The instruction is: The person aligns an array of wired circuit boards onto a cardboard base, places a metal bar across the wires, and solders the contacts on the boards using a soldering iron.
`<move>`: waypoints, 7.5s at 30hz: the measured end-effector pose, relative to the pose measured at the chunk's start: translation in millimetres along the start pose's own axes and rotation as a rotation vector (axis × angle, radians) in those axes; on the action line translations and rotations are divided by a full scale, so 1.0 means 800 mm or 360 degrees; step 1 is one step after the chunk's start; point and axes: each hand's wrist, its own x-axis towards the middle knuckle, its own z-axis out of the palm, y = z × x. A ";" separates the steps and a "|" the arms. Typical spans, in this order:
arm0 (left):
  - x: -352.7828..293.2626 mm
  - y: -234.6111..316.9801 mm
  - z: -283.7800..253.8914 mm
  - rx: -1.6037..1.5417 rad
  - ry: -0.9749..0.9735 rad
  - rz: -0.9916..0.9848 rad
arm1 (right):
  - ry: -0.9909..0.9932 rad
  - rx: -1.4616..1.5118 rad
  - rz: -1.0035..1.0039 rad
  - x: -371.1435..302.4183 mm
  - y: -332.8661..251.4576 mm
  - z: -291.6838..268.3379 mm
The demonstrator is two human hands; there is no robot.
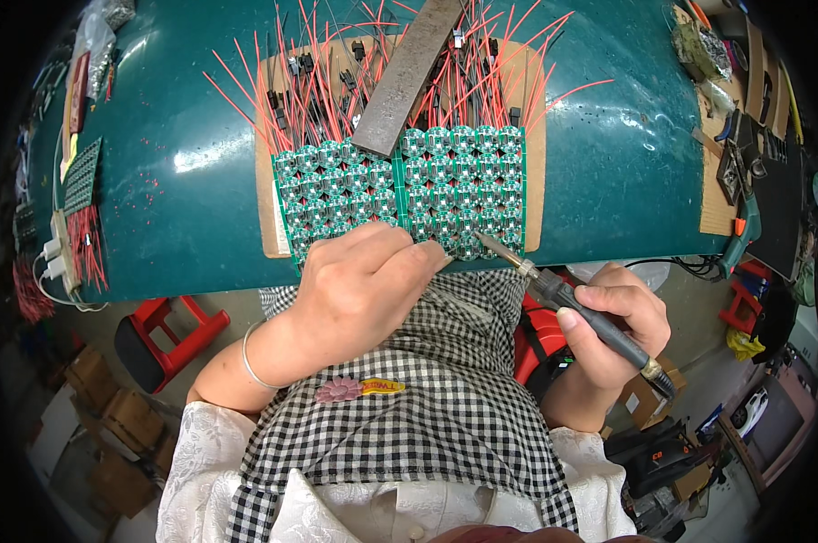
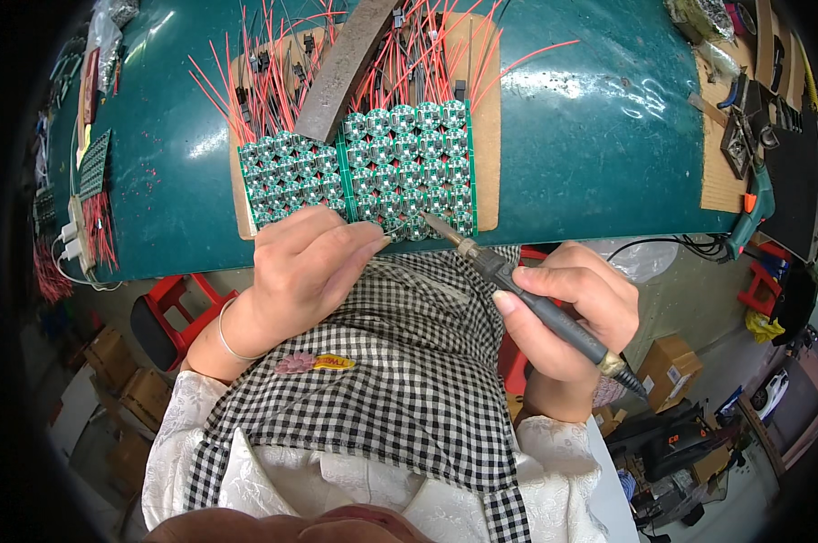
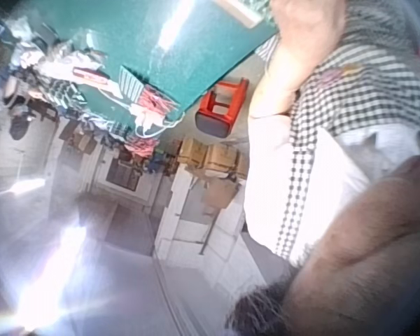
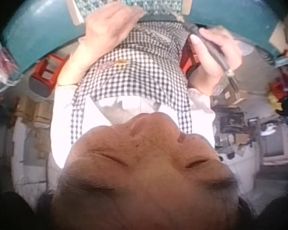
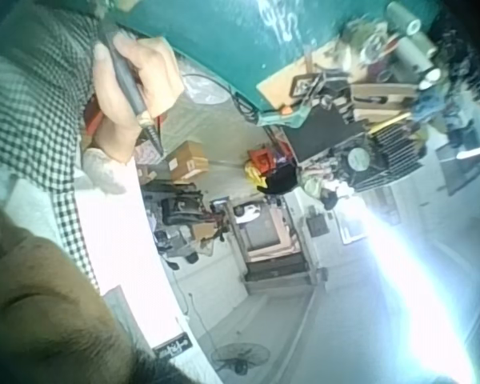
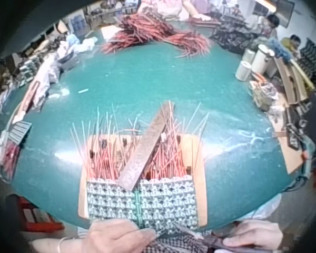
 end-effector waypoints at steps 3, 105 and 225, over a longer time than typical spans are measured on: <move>0.000 -0.001 0.002 0.0044 -0.0036 0.0008 | -0.0053 -0.0023 -0.0035 0.003 -0.001 -0.001; -0.034 0.005 -0.002 0.0066 0.0053 0.0148 | 0.0332 -0.0094 -0.0220 -0.060 -0.022 0.006; 0.032 -0.006 -0.037 0.0090 0.0132 0.0128 | 0.0179 -0.0217 -0.0252 -0.022 -0.025 0.025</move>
